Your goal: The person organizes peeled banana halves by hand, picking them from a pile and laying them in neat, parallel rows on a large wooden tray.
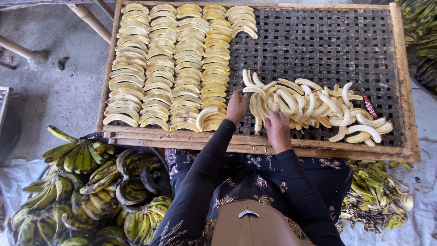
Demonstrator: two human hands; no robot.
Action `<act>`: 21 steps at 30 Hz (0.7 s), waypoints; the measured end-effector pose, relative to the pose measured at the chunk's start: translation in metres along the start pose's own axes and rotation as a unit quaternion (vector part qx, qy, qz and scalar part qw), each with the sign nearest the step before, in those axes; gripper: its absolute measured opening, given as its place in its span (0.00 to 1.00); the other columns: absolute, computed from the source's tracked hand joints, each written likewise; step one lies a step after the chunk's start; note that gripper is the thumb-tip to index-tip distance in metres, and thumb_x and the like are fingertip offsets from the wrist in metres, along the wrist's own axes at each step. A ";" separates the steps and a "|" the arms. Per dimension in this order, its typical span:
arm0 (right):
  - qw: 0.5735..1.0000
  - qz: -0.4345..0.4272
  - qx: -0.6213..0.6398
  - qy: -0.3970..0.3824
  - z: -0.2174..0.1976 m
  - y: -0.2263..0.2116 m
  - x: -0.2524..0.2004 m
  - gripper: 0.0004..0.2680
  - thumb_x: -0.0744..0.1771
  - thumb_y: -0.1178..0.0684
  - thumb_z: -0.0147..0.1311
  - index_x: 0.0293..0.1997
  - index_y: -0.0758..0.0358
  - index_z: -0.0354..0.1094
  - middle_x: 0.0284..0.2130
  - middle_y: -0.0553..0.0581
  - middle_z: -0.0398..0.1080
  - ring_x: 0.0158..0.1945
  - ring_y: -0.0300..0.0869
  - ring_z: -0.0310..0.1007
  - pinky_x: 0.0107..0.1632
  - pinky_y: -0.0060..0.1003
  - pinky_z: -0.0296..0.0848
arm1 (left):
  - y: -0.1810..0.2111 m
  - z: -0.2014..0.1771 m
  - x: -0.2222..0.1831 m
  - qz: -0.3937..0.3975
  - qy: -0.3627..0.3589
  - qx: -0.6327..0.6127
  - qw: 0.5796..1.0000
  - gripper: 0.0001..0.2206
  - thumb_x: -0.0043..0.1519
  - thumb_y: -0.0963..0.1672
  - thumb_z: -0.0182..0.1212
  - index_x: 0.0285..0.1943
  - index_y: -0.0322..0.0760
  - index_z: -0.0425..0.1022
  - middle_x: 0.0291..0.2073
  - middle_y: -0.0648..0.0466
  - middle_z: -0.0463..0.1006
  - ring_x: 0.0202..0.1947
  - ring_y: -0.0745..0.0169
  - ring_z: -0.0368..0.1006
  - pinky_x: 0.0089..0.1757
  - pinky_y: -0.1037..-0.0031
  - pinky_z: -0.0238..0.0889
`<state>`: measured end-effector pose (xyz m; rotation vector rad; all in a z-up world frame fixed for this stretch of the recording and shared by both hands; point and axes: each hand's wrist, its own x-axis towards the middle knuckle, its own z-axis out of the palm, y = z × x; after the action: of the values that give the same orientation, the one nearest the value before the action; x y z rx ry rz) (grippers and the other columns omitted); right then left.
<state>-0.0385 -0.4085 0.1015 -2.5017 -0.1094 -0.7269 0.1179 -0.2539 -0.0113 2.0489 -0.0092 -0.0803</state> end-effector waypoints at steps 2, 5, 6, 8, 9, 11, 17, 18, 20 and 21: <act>0.996 0.056 0.063 0.010 -0.012 0.001 0.001 0.09 0.65 0.62 0.61 0.48 0.67 0.70 0.41 0.60 0.73 0.42 0.48 0.75 0.45 0.42 0.75 | 0.003 0.019 0.028 -0.008 0.012 0.010 1.000 0.23 0.66 0.52 0.55 0.62 0.33 0.66 0.46 0.37 0.81 0.48 0.38 0.78 0.49 0.56 0.68; 0.977 0.160 0.141 0.004 -0.031 0.002 -0.007 0.08 0.66 0.61 0.61 0.48 0.67 0.70 0.42 0.60 0.74 0.37 0.44 0.76 0.39 0.36 0.75 | 0.013 0.039 0.049 0.005 0.020 0.044 0.999 0.24 0.66 0.54 0.55 0.63 0.33 0.67 0.50 0.35 0.79 0.50 0.33 0.75 0.50 0.53 0.66; 0.974 0.166 0.151 0.014 -0.037 0.002 -0.010 0.08 0.66 0.61 0.62 0.48 0.67 0.70 0.41 0.59 0.74 0.36 0.44 0.75 0.38 0.36 0.75 | 0.018 0.040 0.054 -0.011 0.009 0.058 0.998 0.24 0.67 0.54 0.54 0.63 0.34 0.67 0.49 0.35 0.79 0.50 0.34 0.76 0.51 0.54 0.67; 0.972 0.165 0.165 0.031 -0.047 0.004 -0.015 0.08 0.66 0.62 0.62 0.48 0.67 0.70 0.41 0.59 0.75 0.36 0.44 0.75 0.38 0.35 0.74 | 0.026 0.039 0.055 -0.032 -0.007 0.071 0.997 0.23 0.66 0.55 0.55 0.60 0.35 0.71 0.47 0.36 0.81 0.50 0.36 0.77 0.52 0.56 0.67; 0.972 0.157 0.170 0.038 -0.050 0.004 -0.016 0.07 0.66 0.62 0.61 0.48 0.67 0.70 0.42 0.59 0.74 0.37 0.43 0.76 0.39 0.35 0.75 | 0.028 0.036 0.055 -0.036 -0.011 0.071 0.997 0.22 0.65 0.54 0.57 0.57 0.35 0.73 0.46 0.37 0.82 0.49 0.38 0.78 0.52 0.57 0.68; 0.973 0.144 0.173 0.047 -0.057 0.005 -0.018 0.08 0.67 0.62 0.60 0.49 0.67 0.70 0.42 0.59 0.74 0.38 0.43 0.76 0.39 0.35 0.75 | 0.032 0.033 0.051 -0.062 -0.002 0.039 0.997 0.20 0.63 0.53 0.61 0.52 0.34 0.75 0.44 0.39 0.82 0.47 0.42 0.79 0.51 0.59 0.70; 0.983 0.108 0.144 0.041 -0.076 -0.008 -0.013 0.09 0.67 0.64 0.58 0.52 0.67 0.68 0.43 0.60 0.73 0.40 0.45 0.76 0.42 0.37 0.75 | 0.044 0.025 0.029 -0.066 0.097 -0.119 0.986 0.17 0.58 0.43 0.61 0.54 0.31 0.67 0.43 0.42 0.78 0.38 0.47 0.79 0.42 0.62 0.72; 0.986 0.098 0.133 0.037 -0.080 -0.012 -0.009 0.09 0.67 0.64 0.58 0.53 0.67 0.68 0.43 0.61 0.73 0.40 0.46 0.75 0.42 0.38 0.75 | 0.050 0.020 0.025 -0.061 0.084 -0.224 0.969 0.18 0.59 0.41 0.57 0.58 0.30 0.62 0.46 0.42 0.74 0.37 0.47 0.79 0.40 0.62 0.74; 0.993 0.045 0.103 0.032 -0.088 -0.021 -0.002 0.10 0.67 0.64 0.57 0.54 0.67 0.67 0.43 0.60 0.73 0.41 0.47 0.76 0.45 0.40 0.75 | 0.063 0.003 0.010 -0.077 0.038 -0.349 0.933 0.22 0.60 0.39 0.52 0.63 0.33 0.53 0.46 0.41 0.73 0.36 0.49 0.79 0.38 0.64 0.76; 0.996 0.000 0.086 0.030 -0.093 -0.024 0.005 0.11 0.67 0.63 0.57 0.54 0.66 0.67 0.43 0.59 0.74 0.43 0.48 0.76 0.48 0.41 0.75 | 0.067 -0.013 0.002 -0.097 0.006 -0.372 0.923 0.24 0.60 0.39 0.51 0.65 0.36 0.48 0.44 0.39 0.76 0.36 0.50 0.79 0.39 0.66 0.77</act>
<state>-0.0835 -0.4354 0.1816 -2.3154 -0.1434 -0.7590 0.1229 -0.2739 0.0541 1.2805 0.2044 -0.1670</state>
